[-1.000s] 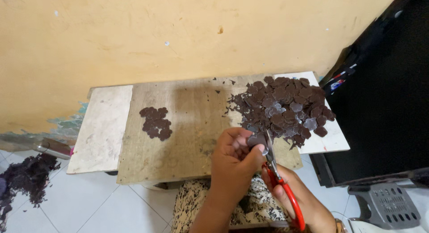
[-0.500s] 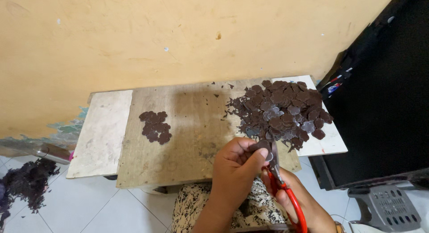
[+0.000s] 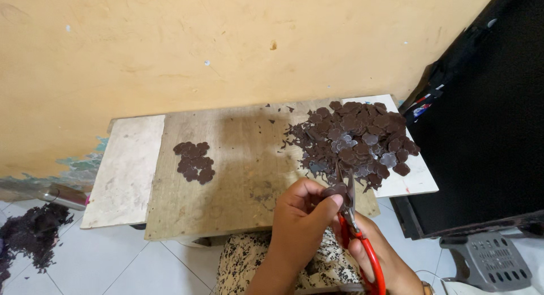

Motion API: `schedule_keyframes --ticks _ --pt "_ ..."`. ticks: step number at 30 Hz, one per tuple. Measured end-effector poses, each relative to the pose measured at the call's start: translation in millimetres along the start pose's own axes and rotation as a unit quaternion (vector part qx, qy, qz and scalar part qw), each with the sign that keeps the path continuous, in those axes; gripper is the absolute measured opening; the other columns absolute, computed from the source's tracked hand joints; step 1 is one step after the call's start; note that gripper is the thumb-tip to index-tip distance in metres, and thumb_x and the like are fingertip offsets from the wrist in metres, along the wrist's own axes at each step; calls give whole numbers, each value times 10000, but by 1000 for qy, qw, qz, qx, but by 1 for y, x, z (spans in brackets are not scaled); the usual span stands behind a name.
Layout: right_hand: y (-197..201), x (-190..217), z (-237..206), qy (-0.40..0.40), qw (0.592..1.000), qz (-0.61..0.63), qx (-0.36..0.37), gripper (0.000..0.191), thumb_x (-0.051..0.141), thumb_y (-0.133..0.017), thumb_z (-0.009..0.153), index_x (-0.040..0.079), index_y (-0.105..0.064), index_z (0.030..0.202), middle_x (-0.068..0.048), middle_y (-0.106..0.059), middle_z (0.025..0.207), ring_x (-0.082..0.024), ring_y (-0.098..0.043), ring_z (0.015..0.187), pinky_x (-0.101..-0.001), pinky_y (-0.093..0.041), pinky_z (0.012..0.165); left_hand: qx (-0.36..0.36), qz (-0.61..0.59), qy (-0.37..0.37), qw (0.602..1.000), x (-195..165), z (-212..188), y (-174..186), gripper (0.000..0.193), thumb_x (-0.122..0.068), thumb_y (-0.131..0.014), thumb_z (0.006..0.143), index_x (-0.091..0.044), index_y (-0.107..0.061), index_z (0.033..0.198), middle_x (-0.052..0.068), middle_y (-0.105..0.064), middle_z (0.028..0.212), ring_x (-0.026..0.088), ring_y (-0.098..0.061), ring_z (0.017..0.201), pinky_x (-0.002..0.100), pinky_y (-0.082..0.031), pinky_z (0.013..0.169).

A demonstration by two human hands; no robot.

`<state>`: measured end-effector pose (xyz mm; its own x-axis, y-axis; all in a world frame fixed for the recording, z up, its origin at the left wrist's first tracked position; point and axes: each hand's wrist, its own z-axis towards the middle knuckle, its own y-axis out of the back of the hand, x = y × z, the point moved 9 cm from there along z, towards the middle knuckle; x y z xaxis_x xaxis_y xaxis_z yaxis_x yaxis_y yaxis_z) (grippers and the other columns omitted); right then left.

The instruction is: The person uses red-handled scissors to trim the edges of small dark brown flower-shaped pieces. They hold each piece in the left hand and cut with the right, placing finished pieces on a wooden board. The task continues repeatedly throughout the clip.

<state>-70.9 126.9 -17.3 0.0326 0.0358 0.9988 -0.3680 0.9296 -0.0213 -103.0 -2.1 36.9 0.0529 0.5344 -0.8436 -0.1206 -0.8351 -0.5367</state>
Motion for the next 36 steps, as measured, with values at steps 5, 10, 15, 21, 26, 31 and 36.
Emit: schedule_keyframes --ticks 5,10,15,21,26,31,36 --pt "1 1 0 0 1000 -20 -6 844 800 -518 869 -19 -591 1061 -19 -499 830 -148 -435 764 -311 -395 663 -10 12 -7 1000 -1 0 1 58 -23 -701 905 -11 -659 943 26 -686 801 61 -632 701 228 -532 643" --pt "1 5 2 10 999 -51 -14 816 791 -493 872 -1 -589 1043 -11 -500 802 -136 -425 732 -302 -378 628 -5 12 -15 1000 3 0 0 85 -28 -710 925 -10 -630 903 43 -688 779 75 -635 677 237 -527 624" --pt "-1 8 1 1 999 -43 -23 798 784 -479 897 -2 -576 1000 -17 -496 808 -133 -425 740 -302 -392 637 -15 19 -16 1000 6 2 3 93 -16 -713 920 -9 -624 897 29 -685 797 70 -632 701 231 -524 645" --pt "-8 13 5 -20 998 -59 -5 811 799 -450 875 15 -598 1017 -21 -502 778 -136 -442 692 -299 -395 586 -20 42 -14 999 0 1 6 51 -33 -699 924 0 -666 944 17 -683 798 60 -625 692 224 -524 633" --pt "-16 27 2 -2 999 -47 25 824 792 -459 907 -4 -563 1092 -19 -497 862 -140 -439 759 -302 -381 639 -31 33 -14 999 -3 -1 7 64 -45 -697 924 10 -685 954 21 -693 796 62 -629 679 224 -521 619" --pt "-11 13 1 -46 999 -17 11 842 782 -485 863 3 -607 1160 -13 -462 778 -149 -382 709 -316 -345 604 -22 23 -7 999 1 -1 4 81 -63 -702 944 16 -685 944 19 -689 797 61 -614 689 224 -509 628" --pt "-5 5 -2 -6 999 -43 9 736 699 -482 940 -17 -600 1063 -22 -496 801 -153 -421 734 -317 -382 635 -45 15 -21 999 3 0 4 73 -63 -718 926 -5 -680 948 2 -686 822 55 -615 733 221 -508 671"
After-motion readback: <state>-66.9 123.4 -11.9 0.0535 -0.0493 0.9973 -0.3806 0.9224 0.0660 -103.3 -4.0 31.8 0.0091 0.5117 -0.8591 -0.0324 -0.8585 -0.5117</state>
